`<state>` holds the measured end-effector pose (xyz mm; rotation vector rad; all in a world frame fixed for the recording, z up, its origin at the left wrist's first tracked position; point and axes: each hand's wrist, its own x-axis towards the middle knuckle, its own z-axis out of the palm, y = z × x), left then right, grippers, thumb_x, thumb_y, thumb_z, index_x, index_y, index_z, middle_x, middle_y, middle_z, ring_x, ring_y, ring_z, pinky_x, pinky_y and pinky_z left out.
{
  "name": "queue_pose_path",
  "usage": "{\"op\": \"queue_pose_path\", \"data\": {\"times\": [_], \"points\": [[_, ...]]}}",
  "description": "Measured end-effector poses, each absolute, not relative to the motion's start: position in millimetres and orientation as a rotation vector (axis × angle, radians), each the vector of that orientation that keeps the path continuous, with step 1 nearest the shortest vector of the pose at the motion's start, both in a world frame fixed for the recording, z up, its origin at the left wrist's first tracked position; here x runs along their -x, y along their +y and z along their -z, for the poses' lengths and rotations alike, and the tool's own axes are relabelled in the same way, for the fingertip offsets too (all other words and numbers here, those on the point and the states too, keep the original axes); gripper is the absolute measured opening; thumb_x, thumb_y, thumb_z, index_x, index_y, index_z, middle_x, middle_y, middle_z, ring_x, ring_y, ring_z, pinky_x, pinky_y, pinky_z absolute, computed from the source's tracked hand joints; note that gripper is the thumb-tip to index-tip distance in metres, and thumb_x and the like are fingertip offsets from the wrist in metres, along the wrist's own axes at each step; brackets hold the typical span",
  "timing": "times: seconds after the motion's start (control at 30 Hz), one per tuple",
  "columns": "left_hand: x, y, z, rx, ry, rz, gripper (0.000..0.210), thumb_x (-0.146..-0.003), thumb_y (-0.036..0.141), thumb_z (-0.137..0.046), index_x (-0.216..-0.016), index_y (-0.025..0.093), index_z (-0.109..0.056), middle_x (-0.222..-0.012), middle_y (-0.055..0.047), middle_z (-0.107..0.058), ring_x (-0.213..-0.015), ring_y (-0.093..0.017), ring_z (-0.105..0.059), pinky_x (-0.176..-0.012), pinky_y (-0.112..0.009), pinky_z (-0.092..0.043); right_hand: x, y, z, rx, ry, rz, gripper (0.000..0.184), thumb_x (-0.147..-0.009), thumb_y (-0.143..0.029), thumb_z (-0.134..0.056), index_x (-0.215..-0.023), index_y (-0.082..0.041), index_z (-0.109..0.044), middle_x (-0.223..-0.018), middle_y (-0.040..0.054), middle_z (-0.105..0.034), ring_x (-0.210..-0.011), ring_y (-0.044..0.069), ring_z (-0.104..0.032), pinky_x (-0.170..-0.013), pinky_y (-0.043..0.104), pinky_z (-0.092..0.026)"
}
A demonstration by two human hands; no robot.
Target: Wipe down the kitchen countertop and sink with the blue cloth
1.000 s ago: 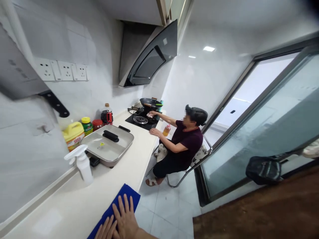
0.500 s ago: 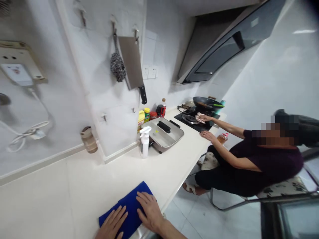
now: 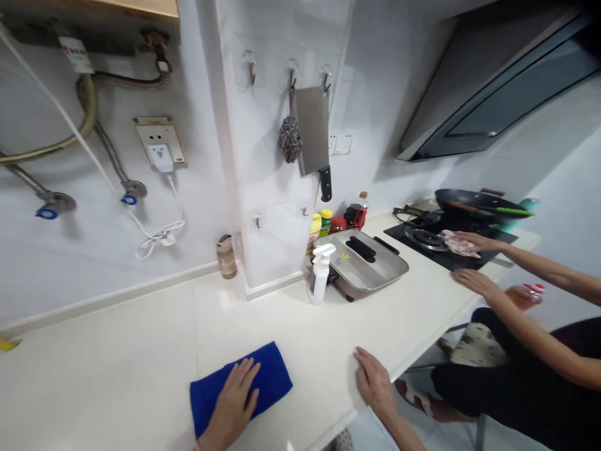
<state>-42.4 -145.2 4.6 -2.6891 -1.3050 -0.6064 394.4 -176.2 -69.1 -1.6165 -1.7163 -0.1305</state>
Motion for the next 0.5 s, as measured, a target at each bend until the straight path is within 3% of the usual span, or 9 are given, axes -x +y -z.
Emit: {"op": "queue_pose_path", "data": {"times": [0.1,0.2,0.5], "points": [[-1,-150,15,2.521,-1.42,0.572,0.066,-0.097,0.027,-0.047,-0.158,0.025,-0.022,-0.158,-0.011,-0.038,-0.143,-0.031,-0.039,-0.11,-0.052,-0.047,-408,-168,79,1.672,-1.722,0.177,0.036,-0.093,-0.027,-0.038,-0.118,-0.016,-0.061,-0.126,0.0138,-0.062,-0.115,0.027,-0.059,-0.098,0.048,-0.052],[-18,-144,22,2.478,-1.48,0.557,0.068,-0.097,0.031,-0.048,-0.158,0.026,-0.021,-0.163,-0.011,-0.025,-0.148,-0.033,-0.029,-0.114,-0.055,-0.039,-403,-166,83,1.778,-1.673,0.201,0.037,-0.092,-0.029,-0.036,-0.118,-0.018,-0.059,-0.124,0.012,-0.062,-0.113,0.028,-0.059,-0.096,0.048,-0.051],[-22,-68,10,2.663,-1.467,0.516,0.065,-0.099,0.041,-0.045,-0.158,0.03,-0.022,-0.164,-0.008,-0.025,-0.149,-0.031,-0.027,-0.119,-0.055,-0.031,-381,-171,79,1.988,-1.564,0.194,0.04,-0.093,-0.034,-0.032,-0.122,-0.02,-0.055,-0.129,0.0115,-0.059,-0.116,0.033,-0.056,-0.092,0.05,-0.046]]}}
